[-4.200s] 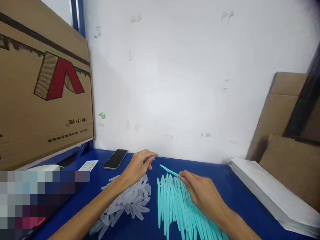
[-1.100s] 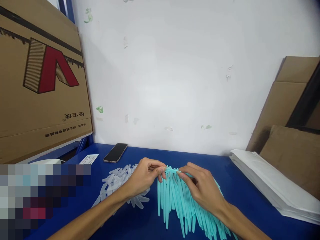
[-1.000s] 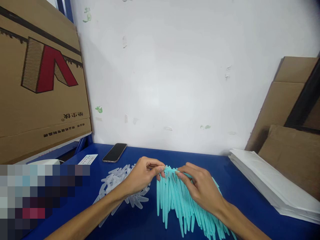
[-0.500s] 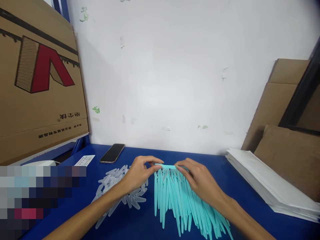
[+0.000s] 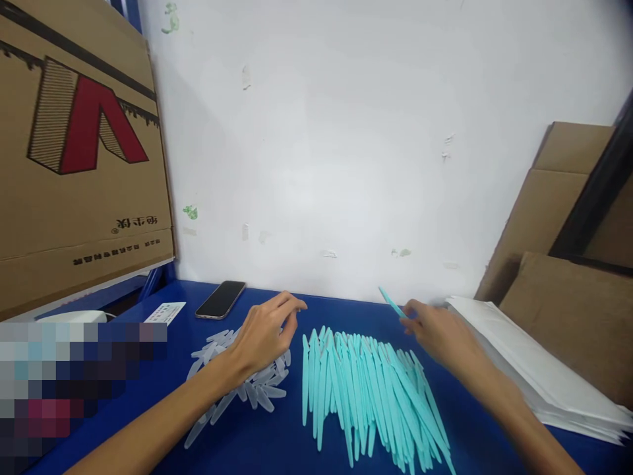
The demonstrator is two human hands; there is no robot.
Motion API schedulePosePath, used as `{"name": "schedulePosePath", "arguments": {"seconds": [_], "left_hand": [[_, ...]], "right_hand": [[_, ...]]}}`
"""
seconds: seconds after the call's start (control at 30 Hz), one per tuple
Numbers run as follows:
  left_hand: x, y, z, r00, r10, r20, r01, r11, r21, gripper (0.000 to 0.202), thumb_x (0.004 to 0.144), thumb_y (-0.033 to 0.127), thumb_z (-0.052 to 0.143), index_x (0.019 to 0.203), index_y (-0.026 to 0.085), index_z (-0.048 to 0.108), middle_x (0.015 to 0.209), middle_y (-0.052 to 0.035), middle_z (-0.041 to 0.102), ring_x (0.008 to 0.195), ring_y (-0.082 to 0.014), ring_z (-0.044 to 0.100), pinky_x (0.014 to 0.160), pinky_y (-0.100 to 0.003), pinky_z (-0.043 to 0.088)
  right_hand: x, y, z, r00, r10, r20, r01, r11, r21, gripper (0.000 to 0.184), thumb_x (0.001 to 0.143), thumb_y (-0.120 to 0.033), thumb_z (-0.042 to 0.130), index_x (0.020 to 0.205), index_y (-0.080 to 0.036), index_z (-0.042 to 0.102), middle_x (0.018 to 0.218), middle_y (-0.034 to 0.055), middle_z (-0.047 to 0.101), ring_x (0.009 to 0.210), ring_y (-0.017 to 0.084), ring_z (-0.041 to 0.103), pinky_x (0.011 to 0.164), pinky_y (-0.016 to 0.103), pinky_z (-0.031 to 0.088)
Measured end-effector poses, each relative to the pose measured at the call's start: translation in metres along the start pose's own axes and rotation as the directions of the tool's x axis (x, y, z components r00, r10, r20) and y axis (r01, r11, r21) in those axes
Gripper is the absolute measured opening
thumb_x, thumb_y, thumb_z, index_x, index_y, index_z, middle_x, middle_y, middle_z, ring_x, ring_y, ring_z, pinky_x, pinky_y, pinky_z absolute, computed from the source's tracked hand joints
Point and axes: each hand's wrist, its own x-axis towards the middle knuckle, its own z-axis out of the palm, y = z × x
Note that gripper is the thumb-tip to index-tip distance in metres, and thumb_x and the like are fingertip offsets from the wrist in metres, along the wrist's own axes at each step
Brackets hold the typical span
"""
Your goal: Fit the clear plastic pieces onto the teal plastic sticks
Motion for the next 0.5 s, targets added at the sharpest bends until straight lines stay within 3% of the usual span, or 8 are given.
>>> {"name": "schedulePosePath", "arguments": {"seconds": [0.1,0.17,0.27,0.4,0.5], "left_hand": [[-0.002,0.002,0.000,0.997,0.062,0.036,-0.063,0.998,0.031,0.029,0.095,0.013,0.040,0.108,0.021,0.064,0.101,-0.0015,0.065,0.052,-0.0070,0.044,0.051,-0.024,0.034],[-0.003,0.004,0.000,0.992,0.106,0.071,-0.109,0.993,0.045,0.029,0.094,0.011,0.040,0.107,0.021,0.064,0.102,-0.0014,0.064,0.049,-0.0062,0.039,0.049,-0.025,0.032],[-0.003,0.004,0.000,0.983,0.150,0.109,-0.157,0.986,0.063,0.029,0.092,0.009,0.041,0.107,0.019,0.064,0.102,-0.0024,0.063,0.049,-0.0060,0.036,0.050,-0.025,0.030],[-0.003,0.003,0.000,0.983,0.148,0.111,-0.157,0.985,0.077,0.030,0.092,0.009,0.040,0.108,0.019,0.063,0.103,-0.0029,0.062,0.048,-0.0053,0.034,0.050,-0.025,0.030],[-0.003,0.002,0.001,0.983,0.140,0.115,-0.150,0.985,0.084,0.030,0.092,0.010,0.039,0.110,0.019,0.062,0.107,-0.0029,0.061,0.045,-0.0043,0.030,0.048,-0.025,0.028]], "right_hand": [[0.004,0.027,-0.001,0.991,0.076,0.114,-0.060,0.988,-0.140,0.011,0.080,-0.030,0.065,0.087,-0.022,0.066,0.084,0.0086,0.074,0.081,0.030,0.069,0.057,0.030,0.037],[0.005,0.040,0.001,0.966,0.124,0.226,-0.098,0.988,-0.123,0.031,0.072,-0.023,0.069,0.103,-0.021,0.065,0.070,0.0054,0.071,0.069,0.027,0.069,0.054,0.029,0.038],[0.005,0.049,0.007,0.875,0.188,0.445,-0.180,0.982,-0.060,0.052,0.069,-0.016,0.067,0.118,-0.019,0.053,0.044,-0.0027,0.060,0.048,0.025,0.064,0.046,0.028,0.040],[0.001,0.047,0.016,0.731,0.212,0.648,-0.303,0.953,0.029,0.034,0.072,-0.018,0.066,0.101,-0.020,0.048,0.048,0.0000,0.065,0.051,0.023,0.067,0.043,0.025,0.046],[-0.001,0.043,0.014,0.656,0.190,0.731,-0.357,0.931,0.078,0.022,0.082,-0.029,0.062,0.093,-0.021,0.045,0.058,0.0042,0.071,0.051,0.019,0.069,0.043,0.022,0.047]]}}
